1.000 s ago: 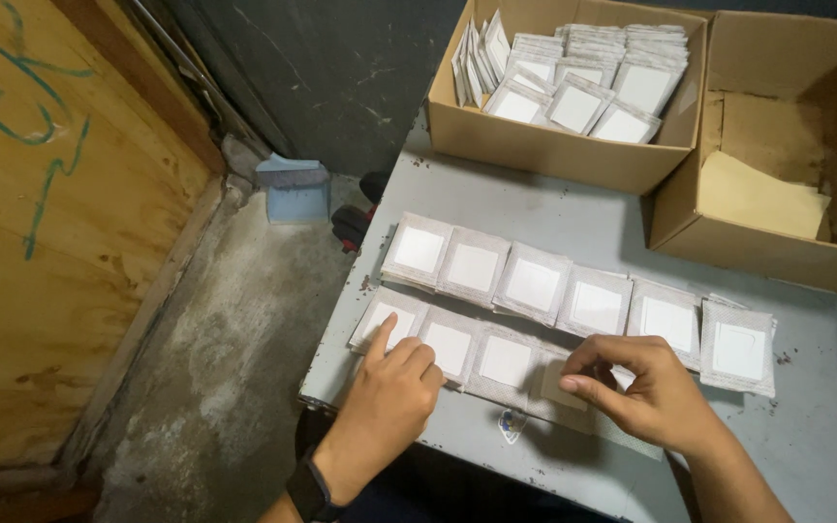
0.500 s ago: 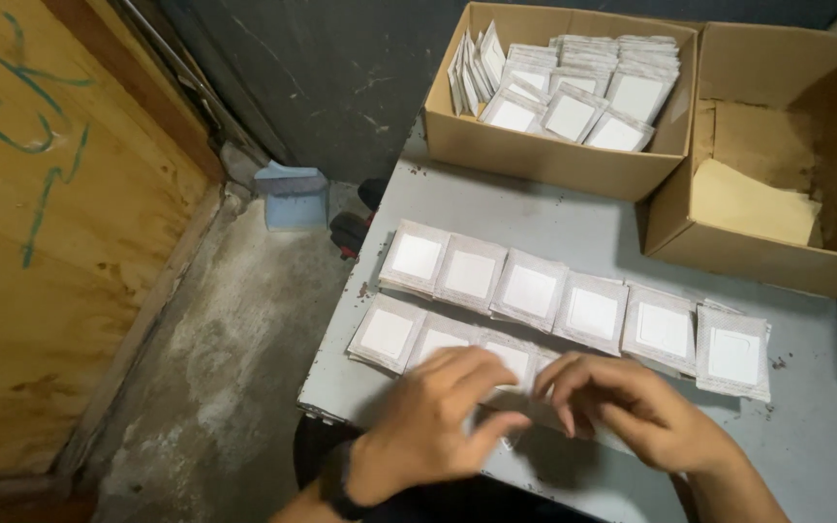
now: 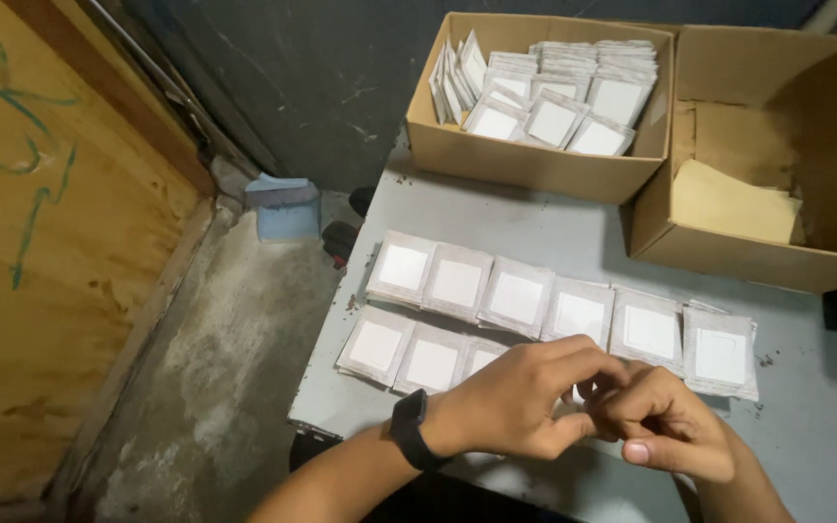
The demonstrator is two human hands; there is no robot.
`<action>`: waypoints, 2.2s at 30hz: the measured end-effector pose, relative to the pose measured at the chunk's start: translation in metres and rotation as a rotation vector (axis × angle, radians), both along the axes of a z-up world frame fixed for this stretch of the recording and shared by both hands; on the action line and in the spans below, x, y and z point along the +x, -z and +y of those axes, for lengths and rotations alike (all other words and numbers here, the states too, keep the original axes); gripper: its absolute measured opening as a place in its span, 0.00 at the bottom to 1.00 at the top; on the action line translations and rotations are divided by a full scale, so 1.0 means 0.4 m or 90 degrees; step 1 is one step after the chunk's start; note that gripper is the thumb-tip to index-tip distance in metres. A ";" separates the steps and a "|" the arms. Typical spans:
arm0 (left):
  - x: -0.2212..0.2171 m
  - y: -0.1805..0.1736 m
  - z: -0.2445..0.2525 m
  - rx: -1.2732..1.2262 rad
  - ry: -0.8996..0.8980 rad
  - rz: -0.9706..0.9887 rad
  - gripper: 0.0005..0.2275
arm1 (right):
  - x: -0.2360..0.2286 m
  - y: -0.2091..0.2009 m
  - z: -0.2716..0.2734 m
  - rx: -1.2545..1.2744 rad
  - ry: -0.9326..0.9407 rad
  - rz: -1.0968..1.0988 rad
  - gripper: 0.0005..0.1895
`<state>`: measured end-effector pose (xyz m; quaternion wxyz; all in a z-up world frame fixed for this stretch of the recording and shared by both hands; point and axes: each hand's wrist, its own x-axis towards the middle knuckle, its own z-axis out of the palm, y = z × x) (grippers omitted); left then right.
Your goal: Sort and arrange small white packets from a cardboard box into organized rows on a table.
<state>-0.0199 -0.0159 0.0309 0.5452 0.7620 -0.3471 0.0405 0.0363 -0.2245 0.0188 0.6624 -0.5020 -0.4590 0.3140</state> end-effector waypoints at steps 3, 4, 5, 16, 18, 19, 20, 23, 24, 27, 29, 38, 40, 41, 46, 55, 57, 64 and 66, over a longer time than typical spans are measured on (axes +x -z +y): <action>0.013 -0.011 -0.005 -0.011 -0.003 -0.041 0.13 | 0.002 -0.008 0.003 0.021 -0.008 0.007 0.24; 0.016 -0.014 -0.005 -0.006 -0.006 -0.061 0.12 | 0.000 -0.008 0.004 0.029 -0.013 0.011 0.24; 0.019 -0.016 -0.009 -0.007 -0.002 -0.061 0.12 | -0.003 0.000 -0.008 0.029 -0.010 0.011 0.24; 0.086 -0.057 -0.052 -0.011 0.040 0.041 0.22 | 0.024 -0.032 -0.029 0.069 0.111 -0.054 0.28; 0.103 -0.035 -0.057 -0.033 0.035 -0.008 0.17 | 0.027 -0.017 -0.029 0.077 0.157 -0.043 0.27; 0.110 -0.024 -0.059 -0.056 0.025 -0.053 0.12 | 0.027 -0.009 -0.029 0.084 0.198 -0.026 0.27; 0.111 -0.024 -0.059 -0.055 0.031 -0.060 0.12 | 0.027 -0.006 -0.031 0.085 0.203 -0.033 0.27; 0.106 -0.026 -0.052 -0.050 -0.023 -0.079 0.10 | 0.019 -0.021 -0.021 0.064 0.218 -0.001 0.31; 0.104 -0.024 -0.045 -0.038 -0.013 -0.058 0.12 | 0.015 -0.036 -0.008 0.054 0.216 -0.012 0.31; 0.100 -0.001 -0.025 -0.049 0.001 -0.036 0.16 | 0.009 -0.019 -0.007 -0.001 0.242 0.000 0.31; 0.094 0.013 -0.017 -0.071 0.007 -0.025 0.15 | 0.003 -0.007 -0.008 -0.046 0.273 0.031 0.30; 0.105 -0.024 0.026 -0.148 -0.020 -0.035 0.17 | 0.063 -0.068 0.047 -0.048 0.227 -0.060 0.29; 0.116 -0.028 0.037 -0.168 -0.063 -0.067 0.11 | 0.107 -0.048 0.038 -0.095 0.176 -0.100 0.32; 0.127 -0.023 0.037 -0.169 -0.061 -0.069 0.11 | 0.148 -0.043 0.031 -0.096 0.178 -0.102 0.32; 0.167 -0.042 0.071 -0.185 -0.327 -0.181 0.10 | 0.326 -0.174 0.127 -0.345 0.525 -0.221 0.24; 0.183 -0.097 0.134 -0.342 -0.535 -0.173 0.07 | 0.802 -0.026 0.254 -1.025 0.483 -0.648 0.16; 0.184 -0.098 0.133 -0.339 -0.534 -0.180 0.07 | 0.829 0.011 0.259 -1.047 0.479 -0.620 0.18; 0.183 -0.109 0.136 -0.308 -0.548 -0.231 0.08 | 0.866 0.048 0.264 -1.065 0.503 -0.589 0.19; 0.186 -0.109 0.135 -0.306 -0.547 -0.233 0.08 | 0.813 -0.023 0.293 -1.073 0.528 -0.542 0.21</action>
